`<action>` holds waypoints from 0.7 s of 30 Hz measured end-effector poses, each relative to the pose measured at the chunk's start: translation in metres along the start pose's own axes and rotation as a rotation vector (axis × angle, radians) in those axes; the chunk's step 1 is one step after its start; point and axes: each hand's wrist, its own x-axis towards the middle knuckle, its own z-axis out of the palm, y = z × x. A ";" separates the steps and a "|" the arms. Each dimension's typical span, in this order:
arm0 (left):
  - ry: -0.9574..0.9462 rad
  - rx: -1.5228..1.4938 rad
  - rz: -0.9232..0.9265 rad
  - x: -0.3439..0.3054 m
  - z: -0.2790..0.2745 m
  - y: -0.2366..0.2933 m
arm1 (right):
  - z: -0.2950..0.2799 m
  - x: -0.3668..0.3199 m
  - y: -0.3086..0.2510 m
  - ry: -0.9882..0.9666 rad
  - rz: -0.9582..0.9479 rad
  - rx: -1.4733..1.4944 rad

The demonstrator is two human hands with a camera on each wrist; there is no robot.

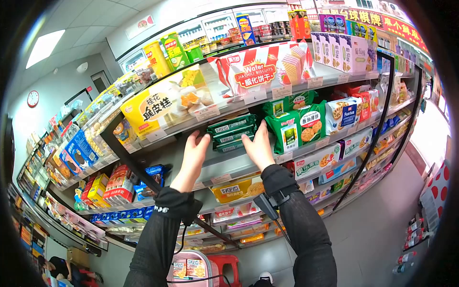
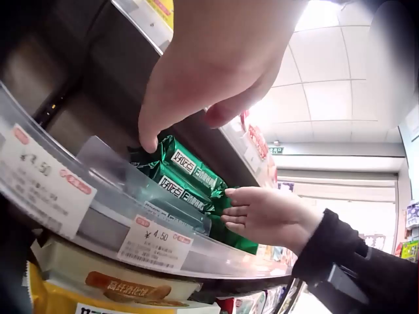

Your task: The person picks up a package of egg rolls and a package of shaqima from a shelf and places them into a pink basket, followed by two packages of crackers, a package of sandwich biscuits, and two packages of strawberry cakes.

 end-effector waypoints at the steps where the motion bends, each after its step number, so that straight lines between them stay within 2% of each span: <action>1: -0.012 -0.030 -0.065 0.007 0.003 0.002 | 0.003 0.003 0.005 0.014 -0.006 0.045; 2: -0.025 -0.062 -0.127 0.013 0.006 0.003 | 0.004 0.007 0.005 0.030 -0.014 0.088; 6: -0.083 -0.210 -0.148 0.035 0.016 -0.003 | 0.013 0.017 0.011 0.060 0.008 0.202; 11: -0.104 -0.327 -0.080 0.048 0.022 -0.019 | 0.015 0.030 0.019 0.049 0.081 0.276; 13: -0.103 -0.375 -0.289 0.035 0.020 0.002 | 0.015 0.031 0.021 0.053 0.094 0.380; 15: -0.131 -0.409 -0.287 0.043 0.013 -0.007 | 0.016 0.031 0.020 0.075 0.064 0.378; 17: -0.112 -0.500 -0.358 0.047 0.009 -0.012 | 0.015 0.030 0.017 0.006 -0.006 0.462; 21: -0.100 -0.466 -0.345 0.046 0.011 -0.008 | 0.013 0.032 0.011 -0.015 0.013 0.485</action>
